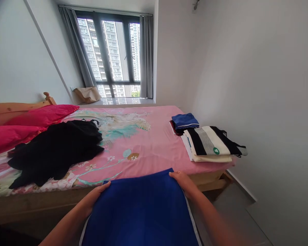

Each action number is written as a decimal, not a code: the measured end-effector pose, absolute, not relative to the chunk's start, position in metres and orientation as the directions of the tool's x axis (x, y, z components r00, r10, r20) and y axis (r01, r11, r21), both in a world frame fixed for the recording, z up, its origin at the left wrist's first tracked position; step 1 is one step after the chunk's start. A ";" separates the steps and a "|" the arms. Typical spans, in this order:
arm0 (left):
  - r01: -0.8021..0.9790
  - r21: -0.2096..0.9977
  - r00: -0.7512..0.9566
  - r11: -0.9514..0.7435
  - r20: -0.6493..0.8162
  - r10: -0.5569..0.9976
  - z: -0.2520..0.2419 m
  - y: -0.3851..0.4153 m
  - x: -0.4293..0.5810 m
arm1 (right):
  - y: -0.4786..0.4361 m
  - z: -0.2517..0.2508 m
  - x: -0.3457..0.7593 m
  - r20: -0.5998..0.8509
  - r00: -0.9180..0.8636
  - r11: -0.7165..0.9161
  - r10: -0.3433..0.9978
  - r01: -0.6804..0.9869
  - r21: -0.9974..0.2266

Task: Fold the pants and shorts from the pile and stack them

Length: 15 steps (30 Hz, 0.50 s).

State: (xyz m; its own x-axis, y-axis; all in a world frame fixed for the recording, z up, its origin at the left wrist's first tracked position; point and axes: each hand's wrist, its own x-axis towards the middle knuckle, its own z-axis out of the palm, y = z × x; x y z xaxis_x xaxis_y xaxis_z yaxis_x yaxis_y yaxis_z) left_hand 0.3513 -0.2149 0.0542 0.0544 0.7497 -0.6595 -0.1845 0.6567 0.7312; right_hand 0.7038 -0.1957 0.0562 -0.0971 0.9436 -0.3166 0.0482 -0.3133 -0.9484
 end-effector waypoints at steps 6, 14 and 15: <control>-0.157 0.892 -0.010 0.425 -0.431 0.902 0.031 -0.257 0.406 | -0.239 0.028 0.640 -0.253 -0.149 -0.271 0.956 -0.111 -0.956; 0.348 0.932 0.007 0.101 -0.110 0.994 0.032 -0.315 0.454 | -0.305 0.034 0.587 -0.031 -0.259 -0.017 0.965 0.054 -0.998; 0.358 0.929 0.020 0.091 -0.105 0.994 0.032 -0.316 0.453 | -0.307 0.036 0.588 -0.031 -0.279 -0.020 0.960 0.041 -0.999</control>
